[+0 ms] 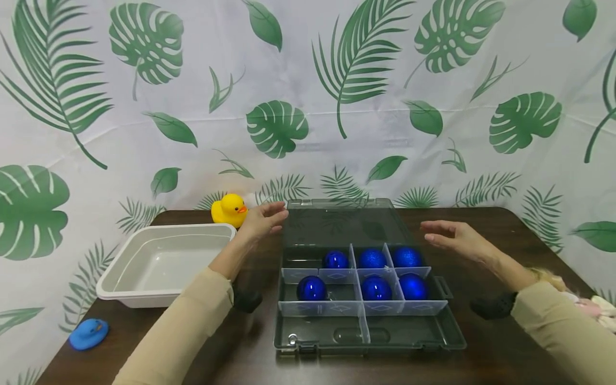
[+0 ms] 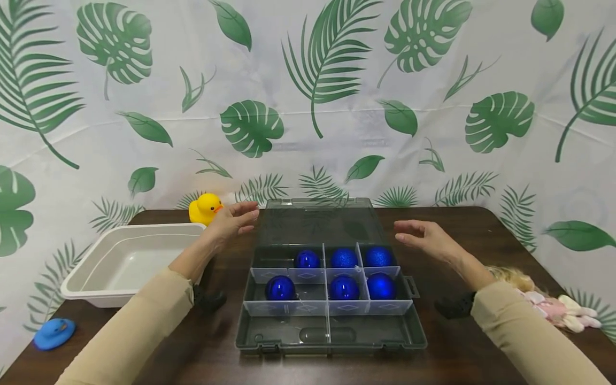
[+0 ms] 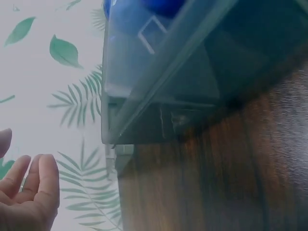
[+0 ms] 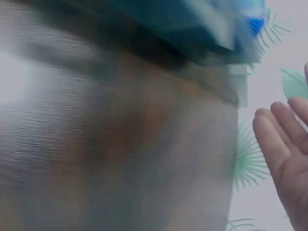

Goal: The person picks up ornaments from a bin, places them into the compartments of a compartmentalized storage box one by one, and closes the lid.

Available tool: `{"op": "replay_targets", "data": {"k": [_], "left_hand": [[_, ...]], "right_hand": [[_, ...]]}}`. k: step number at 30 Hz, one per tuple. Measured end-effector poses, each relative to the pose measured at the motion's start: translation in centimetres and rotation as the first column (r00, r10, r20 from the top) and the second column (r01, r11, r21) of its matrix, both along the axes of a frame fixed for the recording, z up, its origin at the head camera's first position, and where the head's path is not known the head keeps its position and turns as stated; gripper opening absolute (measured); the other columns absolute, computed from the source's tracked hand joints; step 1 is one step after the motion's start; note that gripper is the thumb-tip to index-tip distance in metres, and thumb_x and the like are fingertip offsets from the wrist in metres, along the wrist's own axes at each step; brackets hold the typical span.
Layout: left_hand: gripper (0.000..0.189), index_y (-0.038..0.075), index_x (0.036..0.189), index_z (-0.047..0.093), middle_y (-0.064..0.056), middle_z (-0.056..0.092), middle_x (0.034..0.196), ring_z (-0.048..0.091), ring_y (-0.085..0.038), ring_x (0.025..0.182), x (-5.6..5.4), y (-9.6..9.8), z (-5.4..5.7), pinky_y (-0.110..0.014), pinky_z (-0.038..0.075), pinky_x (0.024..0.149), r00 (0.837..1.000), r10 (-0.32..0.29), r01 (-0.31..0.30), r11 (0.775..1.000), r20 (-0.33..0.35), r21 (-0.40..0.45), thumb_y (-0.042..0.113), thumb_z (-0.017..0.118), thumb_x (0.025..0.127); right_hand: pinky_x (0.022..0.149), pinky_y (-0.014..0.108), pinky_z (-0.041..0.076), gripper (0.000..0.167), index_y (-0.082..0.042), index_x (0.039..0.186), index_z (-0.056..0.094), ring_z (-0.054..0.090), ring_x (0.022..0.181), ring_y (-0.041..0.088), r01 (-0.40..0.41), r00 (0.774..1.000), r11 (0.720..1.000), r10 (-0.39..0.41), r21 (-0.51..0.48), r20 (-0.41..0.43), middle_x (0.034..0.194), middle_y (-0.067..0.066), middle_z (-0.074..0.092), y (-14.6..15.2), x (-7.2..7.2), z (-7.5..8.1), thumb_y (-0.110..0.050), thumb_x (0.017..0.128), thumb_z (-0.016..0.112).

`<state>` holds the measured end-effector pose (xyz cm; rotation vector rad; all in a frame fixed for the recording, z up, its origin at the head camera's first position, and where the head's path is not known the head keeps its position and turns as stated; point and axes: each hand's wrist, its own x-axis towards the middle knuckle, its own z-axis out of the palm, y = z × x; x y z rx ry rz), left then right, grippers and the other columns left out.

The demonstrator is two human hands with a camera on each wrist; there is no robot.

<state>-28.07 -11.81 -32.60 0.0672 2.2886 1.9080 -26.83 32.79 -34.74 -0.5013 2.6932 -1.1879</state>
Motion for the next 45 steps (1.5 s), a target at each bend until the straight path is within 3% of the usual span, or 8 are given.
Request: {"op": "replay_targets", "data": {"k": [6,13,21,26,31,34,41,45], "left_hand": [[0.049,0.007,0.141,0.041,-0.014,0.044,0.143,0.047,-0.030,0.127,-1.5,0.0,-0.3,-0.039,0.039,0.105,0.995,0.025,-0.018,0.997,0.099,-0.070,0.022,0.054,0.096],[0.057,0.004,0.139,0.043,-0.017,0.050,0.136,0.052,-0.030,0.119,-3.4,-0.4,-2.1,-0.037,0.045,0.099,0.983,0.063,-0.036,0.988,0.174,-0.151,0.033,0.059,0.093],[0.052,-0.001,0.143,0.034,-0.021,0.040,0.144,0.048,-0.035,0.125,-3.1,0.5,-2.4,-0.040,0.041,0.103,0.957,0.066,-0.039,0.994,0.281,-0.102,0.021,0.050,0.098],[0.052,-0.003,0.143,0.032,-0.022,0.038,0.144,0.047,-0.036,0.125,-3.4,0.8,-2.9,-0.042,0.042,0.102,0.955,0.050,-0.032,0.997,0.291,-0.068,0.018,0.050,0.098],[0.048,-0.005,0.139,0.039,-0.023,0.046,0.137,0.054,-0.029,0.113,-3.7,1.1,-3.3,-0.040,0.045,0.099,0.951,0.099,-0.077,0.993,0.291,-0.086,0.011,0.053,0.096],[0.045,-0.005,0.136,0.043,-0.023,0.051,0.133,0.056,-0.029,0.110,-3.8,1.1,-3.2,-0.039,0.046,0.097,0.954,0.140,-0.120,0.989,0.267,-0.089,0.008,0.055,0.094],[0.040,0.001,0.133,0.052,-0.018,0.055,0.131,0.057,-0.032,0.116,-3.6,1.2,-1.8,-0.039,0.046,0.097,0.968,0.211,-0.206,0.977,0.139,-0.046,0.006,0.056,0.093],[0.040,0.006,0.134,0.052,-0.014,0.055,0.133,0.057,-0.030,0.117,-3.1,1.2,-0.9,-0.040,0.043,0.100,0.974,0.207,-0.201,0.977,0.094,-0.071,0.010,0.056,0.094]], "right_hand": [[0.093,0.040,0.046,0.058,0.011,0.137,0.036,0.047,0.122,0.044,0.063,0.994,0.998,-0.062,0.000,0.094,0.137,0.034,0.041,-0.1,-3.1,2.1,-0.029,0.098,0.050],[0.096,0.039,0.044,0.055,0.017,0.137,0.031,0.047,0.124,0.040,0.050,0.975,0.998,-0.042,-0.034,0.219,0.138,0.036,0.036,-0.6,-6.0,1.4,-0.020,0.099,0.047],[0.100,0.039,0.041,0.056,0.017,0.140,0.024,0.043,0.128,0.039,0.028,0.927,0.995,0.011,-0.097,0.375,0.143,0.037,0.028,-1.5,-6.9,0.8,-0.016,0.100,0.046],[0.103,0.042,0.038,0.060,0.017,0.142,0.014,0.029,0.134,0.045,-0.012,0.893,0.993,0.062,-0.114,0.446,0.147,0.037,0.015,-2.0,-7.4,0.7,-0.016,0.101,0.043],[0.104,0.040,0.038,0.057,0.017,0.142,0.010,0.023,0.135,0.046,0.006,0.877,0.989,0.067,-0.149,0.476,0.148,0.037,0.011,-2.4,-7.3,0.8,-0.009,0.101,0.039],[0.105,0.039,0.037,0.059,0.015,0.144,0.009,0.025,0.136,0.043,0.039,0.881,0.979,0.060,-0.199,0.469,0.149,0.036,0.012,-2.4,-7.2,0.9,-0.010,0.101,0.041],[0.100,0.034,0.043,0.073,0.014,0.144,0.016,0.044,0.126,0.030,0.049,0.946,0.937,0.068,-0.347,0.318,0.147,0.035,0.021,-1.5,-7.0,1.5,-0.023,0.095,0.056],[0.097,0.030,0.046,0.068,0.014,0.143,0.016,0.052,0.118,0.021,0.132,0.965,0.943,-0.052,-0.305,0.257,0.148,0.033,0.020,-2.3,-6.3,2.3,-0.022,0.097,0.052]]}}
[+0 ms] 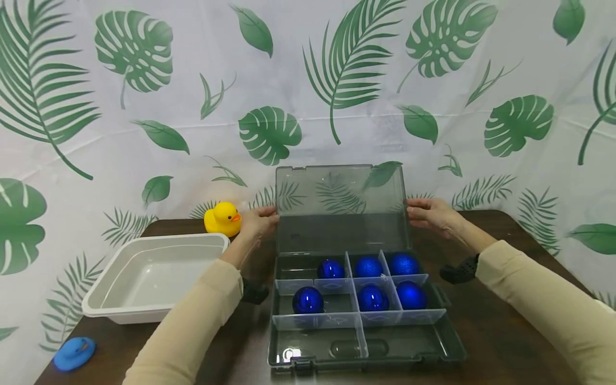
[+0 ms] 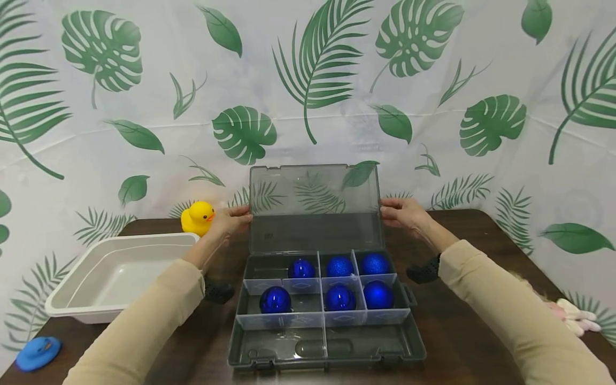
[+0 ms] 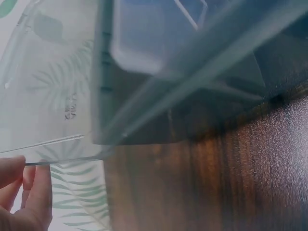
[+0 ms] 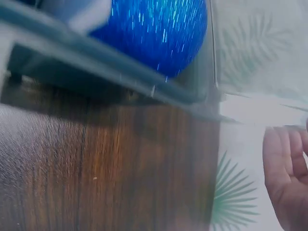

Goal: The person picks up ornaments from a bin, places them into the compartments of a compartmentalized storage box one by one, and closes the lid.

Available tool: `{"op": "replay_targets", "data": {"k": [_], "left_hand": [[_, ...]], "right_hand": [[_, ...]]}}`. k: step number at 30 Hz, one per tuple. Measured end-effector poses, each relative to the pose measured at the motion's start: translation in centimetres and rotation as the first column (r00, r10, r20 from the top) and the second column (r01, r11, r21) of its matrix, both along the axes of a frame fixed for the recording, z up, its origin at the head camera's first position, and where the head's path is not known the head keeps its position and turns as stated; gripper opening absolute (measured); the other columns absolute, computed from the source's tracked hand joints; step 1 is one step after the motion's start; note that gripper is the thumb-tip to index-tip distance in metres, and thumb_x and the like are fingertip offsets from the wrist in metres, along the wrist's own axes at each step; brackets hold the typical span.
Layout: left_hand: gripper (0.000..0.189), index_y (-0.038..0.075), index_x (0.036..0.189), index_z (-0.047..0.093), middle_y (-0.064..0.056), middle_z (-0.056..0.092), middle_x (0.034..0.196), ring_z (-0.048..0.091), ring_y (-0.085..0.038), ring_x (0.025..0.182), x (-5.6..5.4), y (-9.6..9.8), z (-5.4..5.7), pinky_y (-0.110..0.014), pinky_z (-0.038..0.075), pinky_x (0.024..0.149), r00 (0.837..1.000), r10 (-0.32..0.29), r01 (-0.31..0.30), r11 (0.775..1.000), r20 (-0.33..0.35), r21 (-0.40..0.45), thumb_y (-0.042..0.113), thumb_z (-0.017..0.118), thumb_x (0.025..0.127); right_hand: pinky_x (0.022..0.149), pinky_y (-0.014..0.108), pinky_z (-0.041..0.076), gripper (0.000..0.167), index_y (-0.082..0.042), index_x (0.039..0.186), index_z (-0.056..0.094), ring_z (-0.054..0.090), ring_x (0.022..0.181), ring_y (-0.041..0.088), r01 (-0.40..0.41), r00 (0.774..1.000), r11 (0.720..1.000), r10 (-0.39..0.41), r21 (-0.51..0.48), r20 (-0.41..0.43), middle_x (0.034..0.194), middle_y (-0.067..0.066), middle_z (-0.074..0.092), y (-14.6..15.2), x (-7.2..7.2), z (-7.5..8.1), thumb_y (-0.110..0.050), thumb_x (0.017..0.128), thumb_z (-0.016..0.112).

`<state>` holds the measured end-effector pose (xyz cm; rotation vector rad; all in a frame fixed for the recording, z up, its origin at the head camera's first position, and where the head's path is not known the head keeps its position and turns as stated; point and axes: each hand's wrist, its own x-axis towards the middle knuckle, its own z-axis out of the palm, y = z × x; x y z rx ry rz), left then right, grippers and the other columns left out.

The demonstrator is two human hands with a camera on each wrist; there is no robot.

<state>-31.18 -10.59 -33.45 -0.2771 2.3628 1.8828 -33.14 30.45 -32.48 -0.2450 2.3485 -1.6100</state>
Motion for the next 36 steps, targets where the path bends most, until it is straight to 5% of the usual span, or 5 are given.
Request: {"op": "replay_targets", "data": {"k": [8,16,23,28,36], "left_hand": [[0.037,0.002,0.129,0.056,-0.017,0.058,0.128,0.062,-0.029,0.107,2.4,-0.6,1.3,-0.035,0.049,0.093,0.982,-0.035,0.023,0.997,-0.186,-0.069,0.010,0.059,0.093],[0.033,-0.007,0.123,0.058,-0.024,0.066,0.109,0.066,-0.032,0.099,7.5,-2.3,1.9,-0.036,0.052,0.087,0.904,-0.215,0.153,0.970,-0.369,-0.188,0.012,0.054,0.096],[0.034,0.002,0.117,0.066,-0.015,0.067,0.115,0.063,-0.027,0.105,13.0,-3.2,1.7,-0.042,0.051,0.089,0.901,-0.345,0.245,0.905,-0.264,-0.349,0.026,0.050,0.098],[0.051,0.002,0.128,0.057,-0.013,0.054,0.133,0.055,-0.028,0.119,15.4,-3.0,0.7,-0.046,0.045,0.096,0.891,-0.428,0.349,0.859,-0.152,-0.374,0.040,0.050,0.096],[0.071,-0.001,0.140,0.040,-0.015,0.041,0.144,0.054,-0.033,0.120,14.1,-1.3,-2.1,-0.045,0.047,0.095,0.890,-0.436,0.365,0.857,-0.132,-0.365,0.041,0.064,0.088]], "right_hand": [[0.070,0.020,0.055,0.043,0.010,0.127,0.043,0.062,0.073,0.001,0.187,0.950,0.978,-0.156,0.092,-0.269,0.085,-0.009,0.059,-0.5,3.8,1.3,-0.020,0.098,0.051],[0.073,0.018,0.054,0.037,0.012,0.116,0.051,0.069,0.086,0.006,0.073,0.925,0.995,-0.039,0.075,-0.378,0.091,-0.007,0.070,0.6,9.4,2.2,-0.021,0.101,0.043],[0.089,0.022,0.049,0.049,0.010,0.130,0.049,0.055,0.109,-0.006,-0.029,0.934,0.984,0.089,0.175,-0.346,0.123,-0.007,0.062,1.6,14.8,1.9,-0.023,0.105,0.022],[0.088,0.016,0.043,0.041,-0.008,0.138,0.048,0.038,0.113,-0.017,0.046,0.949,0.918,0.083,0.394,-0.305,0.138,0.012,0.050,1.9,17.2,0.1,-0.025,0.103,0.035],[0.084,0.034,0.052,0.052,0.005,0.141,0.036,0.045,0.122,0.045,0.048,0.950,0.900,0.094,0.434,-0.299,0.139,0.030,0.041,1.0,16.0,-1.9,-0.025,0.100,0.046]]}}
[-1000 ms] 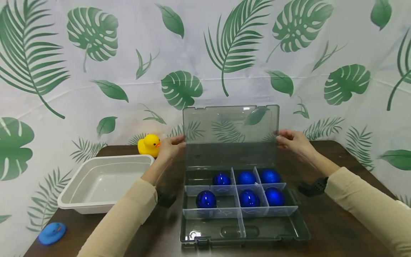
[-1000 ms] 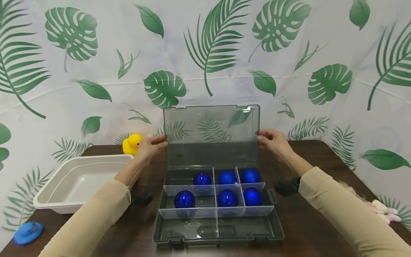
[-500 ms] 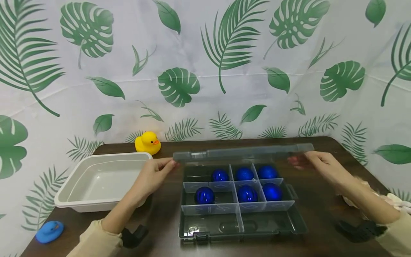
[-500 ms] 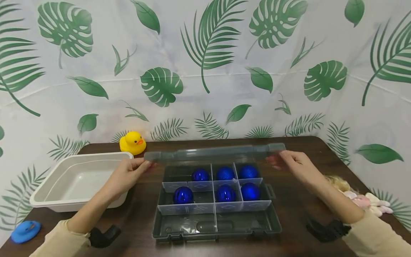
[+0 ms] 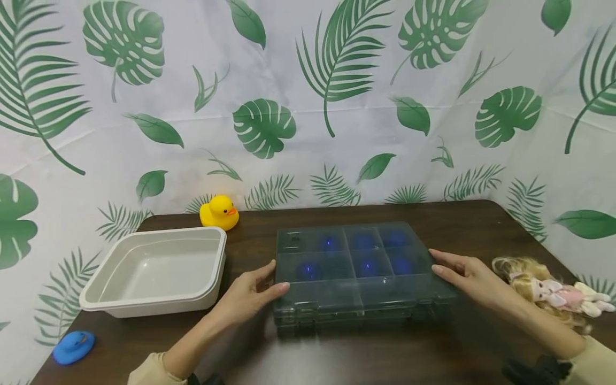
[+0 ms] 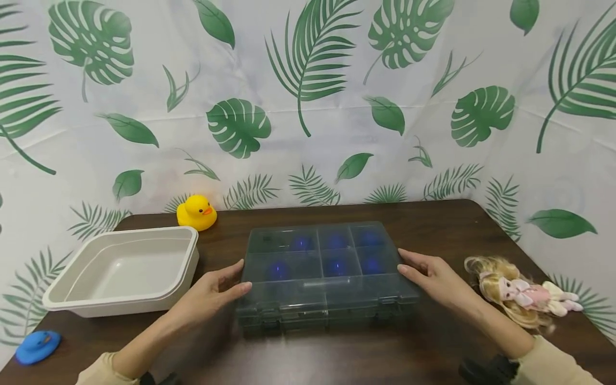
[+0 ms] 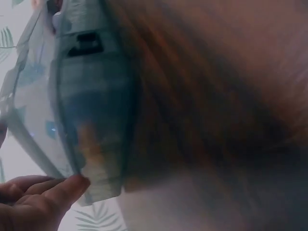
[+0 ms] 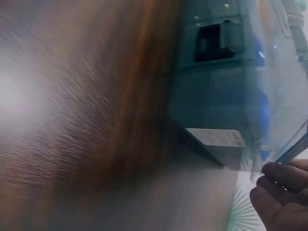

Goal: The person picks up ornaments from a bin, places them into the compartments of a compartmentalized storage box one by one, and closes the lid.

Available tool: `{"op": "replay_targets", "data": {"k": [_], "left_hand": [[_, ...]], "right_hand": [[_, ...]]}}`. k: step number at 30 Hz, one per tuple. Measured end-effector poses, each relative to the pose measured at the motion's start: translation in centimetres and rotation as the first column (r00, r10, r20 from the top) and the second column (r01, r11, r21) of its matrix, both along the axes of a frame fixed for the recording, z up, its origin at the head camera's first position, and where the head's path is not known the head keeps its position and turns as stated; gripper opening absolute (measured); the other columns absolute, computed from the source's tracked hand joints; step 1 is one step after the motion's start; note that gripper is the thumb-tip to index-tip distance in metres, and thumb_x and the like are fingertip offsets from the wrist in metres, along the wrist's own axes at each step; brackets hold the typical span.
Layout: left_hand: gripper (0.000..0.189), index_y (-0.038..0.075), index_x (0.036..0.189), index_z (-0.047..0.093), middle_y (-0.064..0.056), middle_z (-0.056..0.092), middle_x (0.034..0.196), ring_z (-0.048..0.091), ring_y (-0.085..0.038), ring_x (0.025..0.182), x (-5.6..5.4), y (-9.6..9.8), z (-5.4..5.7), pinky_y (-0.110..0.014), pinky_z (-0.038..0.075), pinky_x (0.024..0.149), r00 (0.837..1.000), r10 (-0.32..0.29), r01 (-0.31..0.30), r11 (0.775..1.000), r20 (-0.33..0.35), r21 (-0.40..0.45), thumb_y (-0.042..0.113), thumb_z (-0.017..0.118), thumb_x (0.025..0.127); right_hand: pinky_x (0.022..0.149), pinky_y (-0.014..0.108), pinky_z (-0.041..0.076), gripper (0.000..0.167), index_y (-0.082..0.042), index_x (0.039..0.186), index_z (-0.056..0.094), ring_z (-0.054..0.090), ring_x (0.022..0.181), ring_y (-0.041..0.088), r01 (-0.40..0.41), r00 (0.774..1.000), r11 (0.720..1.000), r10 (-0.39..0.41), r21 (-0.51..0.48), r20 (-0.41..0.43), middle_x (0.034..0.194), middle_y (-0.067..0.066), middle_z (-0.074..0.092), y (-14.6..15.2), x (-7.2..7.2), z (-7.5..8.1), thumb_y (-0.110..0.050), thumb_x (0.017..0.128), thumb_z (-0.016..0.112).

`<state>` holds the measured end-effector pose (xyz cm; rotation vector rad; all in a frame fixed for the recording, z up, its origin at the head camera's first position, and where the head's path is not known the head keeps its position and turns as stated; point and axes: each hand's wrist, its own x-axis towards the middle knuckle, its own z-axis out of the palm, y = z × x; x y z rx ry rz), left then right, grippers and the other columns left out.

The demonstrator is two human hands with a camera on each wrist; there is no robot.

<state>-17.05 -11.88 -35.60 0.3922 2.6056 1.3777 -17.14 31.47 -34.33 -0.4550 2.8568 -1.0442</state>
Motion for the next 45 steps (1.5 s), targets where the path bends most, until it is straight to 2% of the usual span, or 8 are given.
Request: {"op": "replay_targets", "data": {"k": [5,12,18,24,27,31,41,45], "left_hand": [[0.076,0.000,0.142,0.036,-0.015,0.039,0.145,0.052,-0.034,0.122,-2.6,0.7,-1.2,-0.046,0.045,0.097,0.998,0.045,-0.047,0.998,-0.052,-0.036,0.041,0.065,0.086],[0.081,-0.002,0.144,0.030,-0.017,0.039,0.145,0.046,-0.030,0.128,-4.7,1.5,-2.3,-0.047,0.040,0.101,0.991,0.105,-0.109,0.993,-0.079,-0.046,0.038,0.068,0.085],[0.083,-0.003,0.144,0.030,-0.018,0.036,0.146,0.043,-0.032,0.130,-4.8,2.3,-2.6,-0.048,0.038,0.103,0.983,0.152,-0.158,0.986,-0.107,-0.053,0.037,0.070,0.084],[0.083,-0.006,0.144,0.028,-0.024,0.041,0.141,0.045,-0.032,0.128,-4.5,2.8,-2.7,-0.047,0.040,0.101,0.981,0.170,-0.173,0.985,-0.098,-0.016,0.034,0.070,0.084],[0.086,-0.006,0.145,0.026,-0.024,0.039,0.143,0.043,-0.033,0.130,-4.3,3.1,-2.8,-0.047,0.038,0.103,0.979,0.182,-0.182,0.983,-0.094,0.007,0.035,0.070,0.084],[0.089,-0.006,0.146,0.023,-0.021,0.032,0.148,0.038,-0.033,0.133,-4.3,3.3,-3.0,-0.047,0.034,0.106,0.976,0.200,-0.198,0.980,-0.086,0.027,0.038,0.070,0.083],[0.089,-0.004,0.146,0.024,-0.020,0.032,0.148,0.038,-0.034,0.133,-4.1,3.4,-3.5,-0.048,0.033,0.107,0.969,0.220,-0.218,0.976,-0.110,0.032,0.037,0.071,0.083],[0.088,-0.005,0.146,0.024,-0.020,0.032,0.148,0.038,-0.033,0.133,-4.1,3.4,-3.5,-0.048,0.033,0.107,0.968,0.225,-0.222,0.974,-0.113,0.037,0.035,0.071,0.083]], "right_hand": [[0.091,0.052,0.043,0.055,0.008,0.141,0.032,0.042,0.124,0.048,-0.005,1.000,1.000,0.005,-0.023,-0.017,0.141,0.032,0.037,-0.5,-2.5,-1.1,-0.026,0.100,0.045],[0.095,0.050,0.041,0.058,0.007,0.144,0.026,0.034,0.130,0.047,-0.010,1.000,0.997,0.010,-0.073,-0.002,0.146,0.029,0.030,-0.9,-4.6,-1.7,-0.028,0.101,0.044],[0.094,0.045,0.043,0.057,0.006,0.145,0.027,0.035,0.129,0.047,0.002,0.999,0.996,-0.005,-0.088,-0.036,0.146,0.031,0.029,-1.2,-4.8,-1.9,-0.026,0.100,0.045],[0.080,0.012,0.044,0.052,0.005,0.142,0.034,0.051,0.119,0.039,0.041,0.988,0.999,-0.046,-0.035,-0.146,0.140,0.029,0.039,-1.4,-4.2,-2.9,-0.022,0.100,0.047],[0.071,0.013,0.042,0.050,0.005,0.141,0.036,0.058,0.108,0.036,0.056,0.978,0.998,-0.062,-0.034,-0.198,0.138,0.028,0.043,-1.5,-4.2,-3.3,-0.021,0.100,0.047],[0.077,0.001,0.035,0.048,0.005,0.140,0.037,0.052,0.115,0.041,0.046,0.970,0.997,-0.061,-0.068,-0.234,0.138,0.029,0.043,-1.7,-4.2,-3.7,-0.019,0.100,0.046],[0.083,-0.005,0.028,0.044,0.007,0.138,0.040,0.048,0.116,0.043,0.055,0.950,0.995,-0.078,-0.085,-0.303,0.135,0.029,0.046,-1.9,-4.1,-4.5,-0.014,0.099,0.047],[0.084,-0.002,0.034,0.044,0.007,0.138,0.041,0.048,0.116,0.044,0.068,0.947,0.994,-0.091,-0.084,-0.308,0.134,0.029,0.046,-1.9,-4.1,-4.4,-0.016,0.100,0.046]]}}
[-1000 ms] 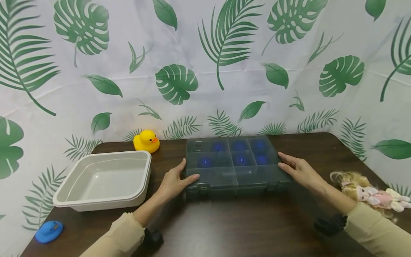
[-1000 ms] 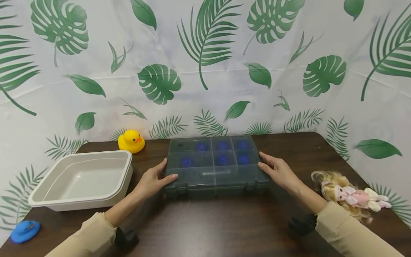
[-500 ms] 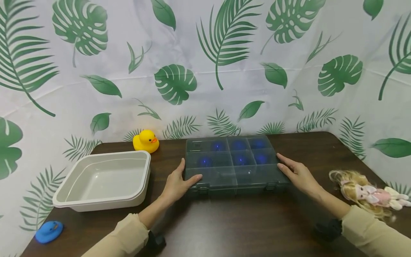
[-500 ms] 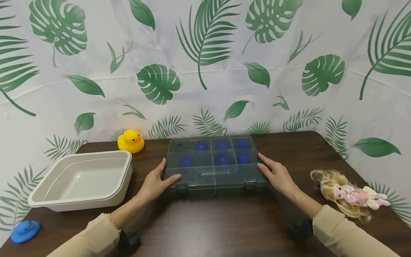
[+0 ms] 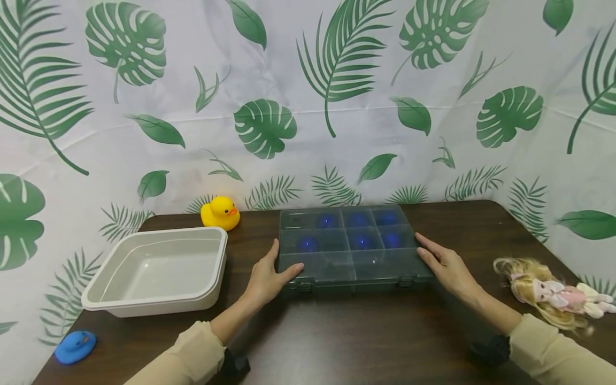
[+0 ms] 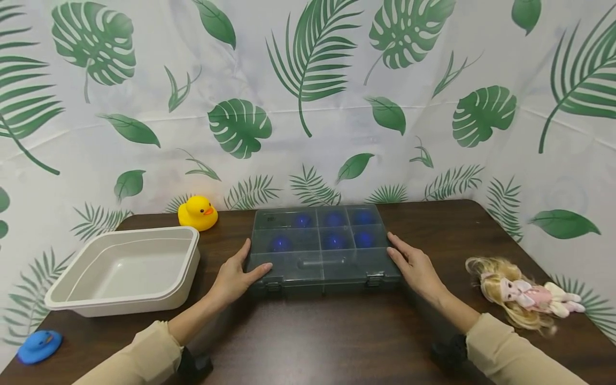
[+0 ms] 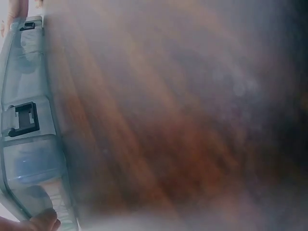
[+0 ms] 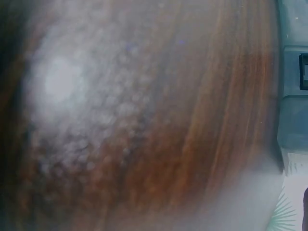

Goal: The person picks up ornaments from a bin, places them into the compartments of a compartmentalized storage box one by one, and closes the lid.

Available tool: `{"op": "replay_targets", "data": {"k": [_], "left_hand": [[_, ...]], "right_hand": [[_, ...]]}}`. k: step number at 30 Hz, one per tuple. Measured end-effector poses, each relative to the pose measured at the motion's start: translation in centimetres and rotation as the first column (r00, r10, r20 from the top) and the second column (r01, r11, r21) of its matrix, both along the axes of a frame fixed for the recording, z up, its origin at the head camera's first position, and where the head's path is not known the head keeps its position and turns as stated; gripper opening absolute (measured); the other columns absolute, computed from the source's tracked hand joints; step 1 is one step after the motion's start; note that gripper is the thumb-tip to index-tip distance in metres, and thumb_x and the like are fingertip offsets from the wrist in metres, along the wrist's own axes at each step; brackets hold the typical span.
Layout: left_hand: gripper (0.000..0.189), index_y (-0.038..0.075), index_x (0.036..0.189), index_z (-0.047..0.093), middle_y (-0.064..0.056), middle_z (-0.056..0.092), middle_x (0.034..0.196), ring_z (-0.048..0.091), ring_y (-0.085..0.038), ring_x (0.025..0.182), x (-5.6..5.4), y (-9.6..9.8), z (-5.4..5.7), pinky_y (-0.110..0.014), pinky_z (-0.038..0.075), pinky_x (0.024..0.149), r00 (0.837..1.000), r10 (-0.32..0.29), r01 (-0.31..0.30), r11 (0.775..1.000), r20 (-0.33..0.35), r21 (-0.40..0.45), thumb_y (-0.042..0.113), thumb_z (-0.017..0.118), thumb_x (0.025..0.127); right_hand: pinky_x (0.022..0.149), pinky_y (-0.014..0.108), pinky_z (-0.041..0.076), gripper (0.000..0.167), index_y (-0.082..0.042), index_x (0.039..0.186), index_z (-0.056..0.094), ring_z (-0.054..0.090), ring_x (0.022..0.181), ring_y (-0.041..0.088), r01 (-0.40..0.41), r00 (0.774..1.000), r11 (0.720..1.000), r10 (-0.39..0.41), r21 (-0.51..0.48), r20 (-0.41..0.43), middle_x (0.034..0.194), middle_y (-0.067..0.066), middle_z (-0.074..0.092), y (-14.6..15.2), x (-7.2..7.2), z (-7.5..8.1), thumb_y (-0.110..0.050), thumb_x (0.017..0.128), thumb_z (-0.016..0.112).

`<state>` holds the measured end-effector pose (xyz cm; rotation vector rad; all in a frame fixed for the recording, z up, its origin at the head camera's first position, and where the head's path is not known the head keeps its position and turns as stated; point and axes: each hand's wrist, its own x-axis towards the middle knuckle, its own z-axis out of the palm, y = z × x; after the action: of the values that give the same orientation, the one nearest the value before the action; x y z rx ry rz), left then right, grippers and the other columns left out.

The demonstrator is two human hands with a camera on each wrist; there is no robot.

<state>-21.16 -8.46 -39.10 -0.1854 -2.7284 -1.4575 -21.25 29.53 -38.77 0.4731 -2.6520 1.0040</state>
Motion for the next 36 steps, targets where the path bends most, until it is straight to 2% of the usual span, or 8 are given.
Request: {"op": "replay_targets", "data": {"k": [3,6,10,14,19,22,27,36], "left_hand": [[0.087,-0.005,0.145,0.024,-0.021,0.033,0.147,0.039,-0.033,0.133,0.0,-0.1,0.0,-0.048,0.033,0.107,1.000,-0.004,0.004,1.000,-0.010,-0.002,0.034,0.071,0.083],[0.087,-0.005,0.145,0.024,-0.021,0.033,0.147,0.040,-0.033,0.132,0.0,-0.2,0.3,-0.047,0.033,0.107,1.000,-0.014,0.014,1.000,-0.011,-0.008,0.034,0.071,0.084],[0.087,-0.006,0.145,0.023,-0.021,0.033,0.147,0.040,-0.033,0.132,-0.2,-0.2,0.5,-0.047,0.034,0.106,1.000,-0.024,0.024,1.000,-0.019,-0.019,0.032,0.071,0.084],[0.086,-0.006,0.145,0.024,-0.022,0.034,0.146,0.041,-0.034,0.131,-0.3,-0.4,0.6,-0.048,0.034,0.106,0.999,-0.018,0.017,1.000,-0.040,-0.027,0.033,0.070,0.084],[0.090,-0.008,0.144,0.027,-0.026,0.038,0.143,0.044,-0.037,0.128,0.2,-0.2,0.6,-0.050,0.036,0.104,0.997,-0.010,0.008,0.999,-0.071,-0.034,0.043,0.069,0.083],[0.090,-0.008,0.143,0.028,-0.026,0.037,0.143,0.043,-0.037,0.128,0.4,0.0,0.6,-0.050,0.035,0.105,0.998,-0.011,0.010,1.000,-0.063,-0.018,0.044,0.069,0.083],[0.086,-0.008,0.144,0.027,-0.024,0.035,0.145,0.040,-0.036,0.131,0.2,-0.2,0.5,-0.049,0.033,0.107,0.999,-0.012,0.012,1.000,-0.033,0.003,0.035,0.070,0.084],[0.085,-0.009,0.144,0.025,-0.024,0.035,0.145,0.040,-0.034,0.132,0.0,-0.4,0.5,-0.047,0.034,0.106,1.000,-0.022,0.022,1.000,-0.021,0.010,0.031,0.070,0.084]], "right_hand": [[0.082,0.002,0.039,0.044,0.006,0.136,0.043,0.053,0.113,0.041,0.008,1.000,1.000,-0.008,0.023,-0.008,0.132,0.029,0.049,-0.1,0.0,0.5,-0.017,0.099,0.047],[0.076,0.004,0.042,0.039,0.003,0.131,0.051,0.063,0.101,0.014,0.057,0.993,0.998,-0.055,0.020,-0.102,0.124,0.026,0.058,-0.6,0.2,1.5,-0.014,0.097,0.053],[0.074,0.004,0.044,0.027,0.004,0.118,0.061,0.057,0.089,-0.011,0.003,0.978,0.983,-0.041,-0.184,-0.205,0.110,0.022,0.065,-4.0,1.3,2.8,-0.001,0.092,0.057],[0.081,0.019,0.052,0.026,0.012,0.116,0.057,0.065,0.097,0.007,-0.208,0.967,0.842,0.254,-0.497,0.026,0.110,0.028,0.062,-10.2,3.6,2.7,-0.001,0.094,0.053],[0.095,0.031,0.047,0.049,0.016,0.133,0.038,0.058,0.115,0.024,0.037,0.698,0.664,0.517,-0.747,0.495,0.131,0.032,0.048,-16.6,6.1,0.5,-0.015,0.097,0.051],[0.101,0.035,0.042,0.053,0.017,0.137,0.028,0.049,0.124,0.032,0.201,0.617,0.602,0.535,-0.773,0.577,0.139,0.034,0.037,-18.9,6.5,-0.8,-0.013,0.099,0.047],[0.106,0.038,0.037,0.053,0.020,0.138,0.021,0.042,0.130,0.036,0.297,0.643,0.502,0.524,-0.813,0.558,0.143,0.036,0.030,-21.2,6.8,-1.7,-0.010,0.100,0.042],[0.104,0.034,0.039,0.054,0.018,0.140,0.012,0.048,0.126,0.030,0.357,0.677,0.428,0.493,-0.830,0.546,0.141,0.035,0.032,-22.3,7.3,-2.1,-0.011,0.102,0.037]]}}
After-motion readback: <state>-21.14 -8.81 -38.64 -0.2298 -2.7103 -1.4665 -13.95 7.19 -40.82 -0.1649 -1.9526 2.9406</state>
